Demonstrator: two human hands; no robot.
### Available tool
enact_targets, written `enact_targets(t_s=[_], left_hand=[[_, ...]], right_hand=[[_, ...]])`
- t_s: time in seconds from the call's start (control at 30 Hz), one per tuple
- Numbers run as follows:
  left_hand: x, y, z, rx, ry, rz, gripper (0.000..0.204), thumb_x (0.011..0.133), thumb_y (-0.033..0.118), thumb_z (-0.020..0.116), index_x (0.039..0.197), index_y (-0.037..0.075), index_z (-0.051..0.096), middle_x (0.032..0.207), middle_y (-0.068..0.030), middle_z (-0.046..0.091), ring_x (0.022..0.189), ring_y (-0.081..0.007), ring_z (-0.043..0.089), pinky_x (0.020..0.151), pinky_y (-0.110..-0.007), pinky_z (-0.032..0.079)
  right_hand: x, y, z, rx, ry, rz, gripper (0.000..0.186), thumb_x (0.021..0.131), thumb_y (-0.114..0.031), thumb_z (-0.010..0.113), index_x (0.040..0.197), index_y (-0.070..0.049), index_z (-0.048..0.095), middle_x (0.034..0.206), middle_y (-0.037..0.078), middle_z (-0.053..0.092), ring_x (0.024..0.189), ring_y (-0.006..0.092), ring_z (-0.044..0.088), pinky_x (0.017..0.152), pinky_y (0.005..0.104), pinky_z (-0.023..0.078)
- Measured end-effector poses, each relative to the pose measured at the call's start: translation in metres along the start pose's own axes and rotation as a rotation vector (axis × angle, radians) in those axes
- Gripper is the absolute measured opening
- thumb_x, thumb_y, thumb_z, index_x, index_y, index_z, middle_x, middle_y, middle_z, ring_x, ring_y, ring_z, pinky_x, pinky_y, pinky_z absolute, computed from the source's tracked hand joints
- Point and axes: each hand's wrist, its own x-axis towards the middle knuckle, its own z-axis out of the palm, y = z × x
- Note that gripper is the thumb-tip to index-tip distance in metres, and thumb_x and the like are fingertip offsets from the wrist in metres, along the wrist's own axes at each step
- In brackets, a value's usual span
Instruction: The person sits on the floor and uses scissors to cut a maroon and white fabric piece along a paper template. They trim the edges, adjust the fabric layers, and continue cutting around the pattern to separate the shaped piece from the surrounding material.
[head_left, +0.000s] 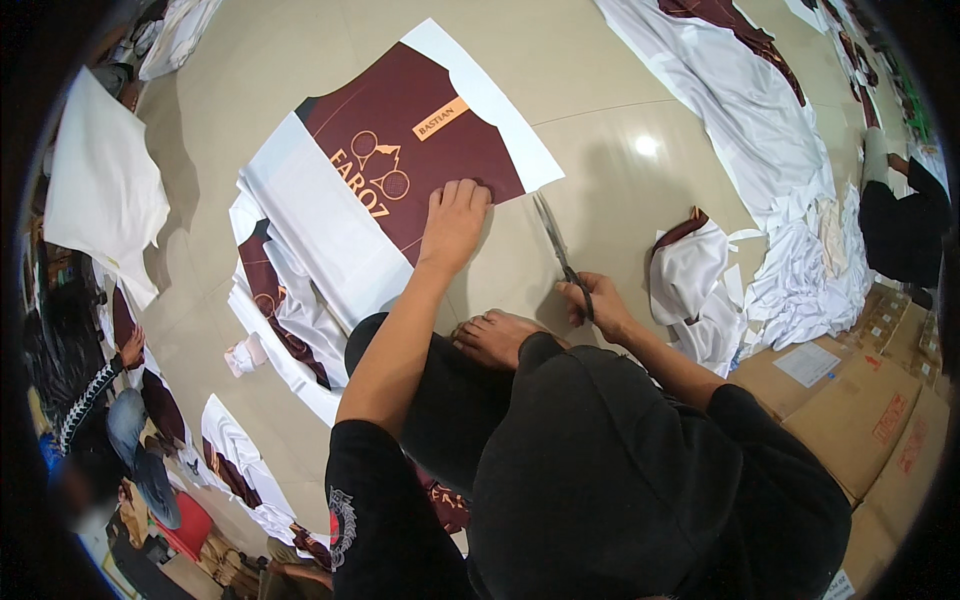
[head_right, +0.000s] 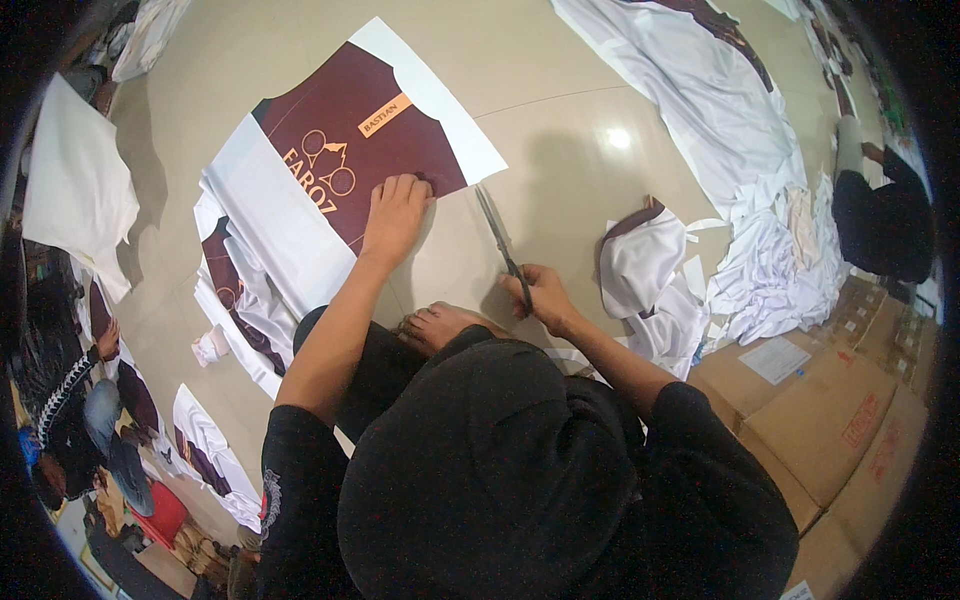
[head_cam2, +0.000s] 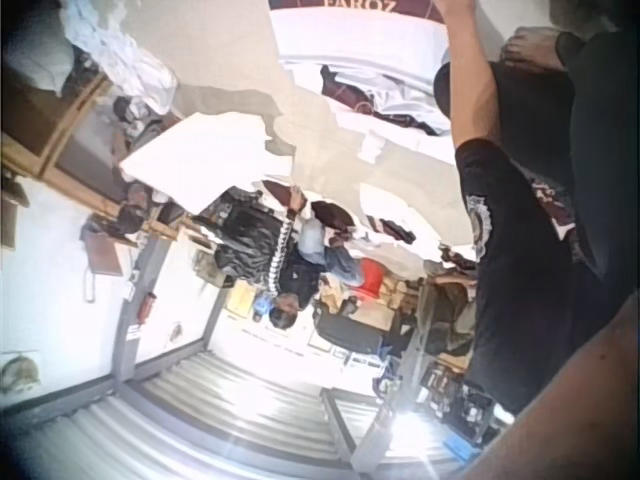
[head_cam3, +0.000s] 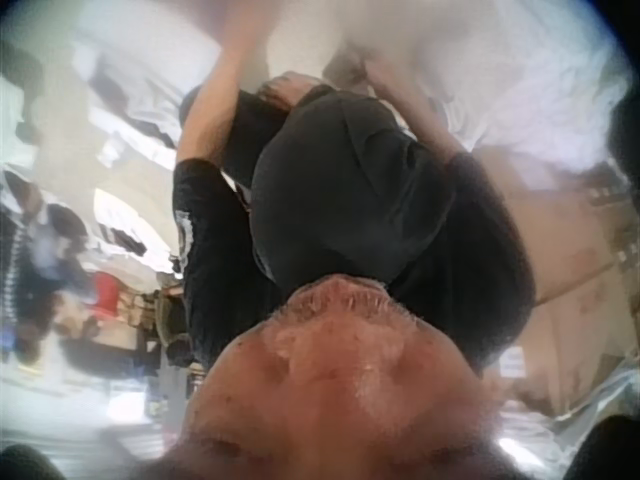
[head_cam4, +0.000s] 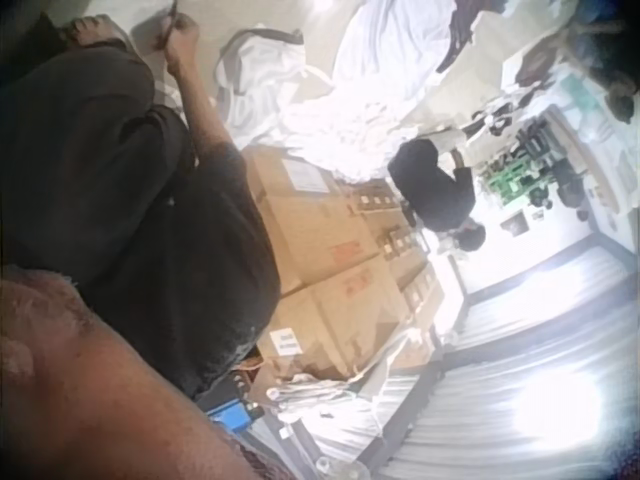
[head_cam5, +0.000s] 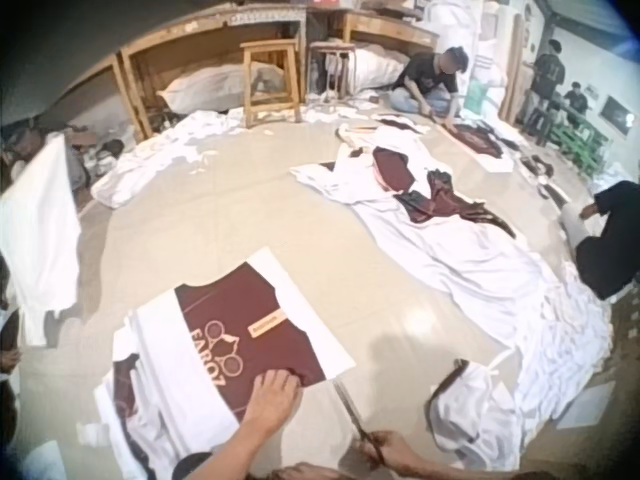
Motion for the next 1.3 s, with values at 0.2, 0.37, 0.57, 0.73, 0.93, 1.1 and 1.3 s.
enact_targets(t_s=[0.2, 0.37, 0.57, 0.73, 0.93, 1.1, 1.3], left_hand=[[-0.001, -0.001, 0.001, -0.137, 0.064, -0.046, 0.014, 0.097, 0.019, 0.067, 0.106, 0.009, 0.063, 0.109, -0.0069, 0.060, 0.111, -0.0290, 0.056, 0.100, -0.048, 0.042], [-0.001, -0.001, -0.003, -0.167, 0.052, -0.048, 0.013, 0.097, 0.018, 0.067, 0.106, 0.009, 0.063, 0.109, -0.0071, 0.060, 0.109, -0.0291, 0.056, 0.101, -0.047, 0.041], [-0.002, 0.002, -0.009, -0.189, 0.051, -0.064, 0.015, 0.096, 0.017, 0.068, 0.107, 0.009, 0.062, 0.109, -0.0075, 0.061, 0.109, -0.0299, 0.057, 0.099, -0.047, 0.042], [-0.001, 0.003, -0.012, -0.199, 0.038, -0.066, 0.015, 0.096, 0.017, 0.068, 0.107, 0.009, 0.062, 0.109, -0.0074, 0.061, 0.110, -0.0303, 0.057, 0.098, -0.047, 0.042], [-0.001, 0.002, -0.010, -0.193, 0.045, -0.064, 0.014, 0.096, 0.016, 0.068, 0.107, 0.008, 0.062, 0.108, -0.0070, 0.061, 0.108, -0.0299, 0.057, 0.097, -0.046, 0.042], [-0.001, 0.004, -0.010, -0.212, 0.052, -0.075, 0.013, 0.097, 0.017, 0.067, 0.105, 0.008, 0.062, 0.108, -0.0070, 0.060, 0.108, -0.0288, 0.056, 0.100, -0.047, 0.042], [-0.001, 0.002, -0.010, -0.210, 0.056, -0.072, 0.015, 0.096, 0.016, 0.067, 0.107, 0.008, 0.061, 0.109, -0.0077, 0.060, 0.109, -0.0297, 0.056, 0.099, -0.046, 0.042]], right_hand=[[0.009, -0.006, 0.017, 0.088, -0.046, 0.018, 0.038, 0.095, -0.037, 0.075, 0.083, -0.003, 0.062, 0.065, 0.004, 0.059, 0.053, 0.0148, 0.058, 0.049, 0.0306, 0.044], [0.023, -0.020, 0.025, 0.113, -0.004, -0.021, 0.039, 0.092, -0.038, 0.077, 0.083, -0.004, 0.060, 0.064, 0.004, 0.058, 0.052, 0.0145, 0.057, 0.048, 0.0304, 0.042], [0.031, -0.027, 0.030, 0.148, 0.025, -0.012, 0.039, 0.089, -0.037, 0.080, 0.082, -0.006, 0.059, 0.063, 0.003, 0.057, 0.050, 0.0139, 0.055, 0.046, 0.0297, 0.041], [0.033, -0.027, 0.031, 0.152, 0.034, -0.009, 0.039, 0.089, -0.037, 0.080, 0.083, -0.005, 0.059, 0.063, 0.003, 0.057, 0.050, 0.0139, 0.054, 0.046, 0.0304, 0.041], [0.034, -0.031, 0.033, 0.149, 0.030, -0.019, 0.038, 0.089, -0.037, 0.080, 0.084, -0.005, 0.060, 0.063, 0.003, 0.056, 0.049, 0.0139, 0.054, 0.045, 0.0306, 0.041], [0.035, -0.030, 0.031, 0.153, 0.039, -0.029, 0.039, 0.088, -0.037, 0.081, 0.083, -0.005, 0.060, 0.062, 0.002, 0.056, 0.049, 0.0141, 0.054, 0.045, 0.0307, 0.040], [0.030, -0.028, 0.024, 0.152, -0.033, 0.025, 0.039, 0.087, -0.040, 0.081, 0.082, -0.008, 0.059, 0.063, 0.001, 0.055, 0.051, 0.0135, 0.053, 0.047, 0.0307, 0.041]])
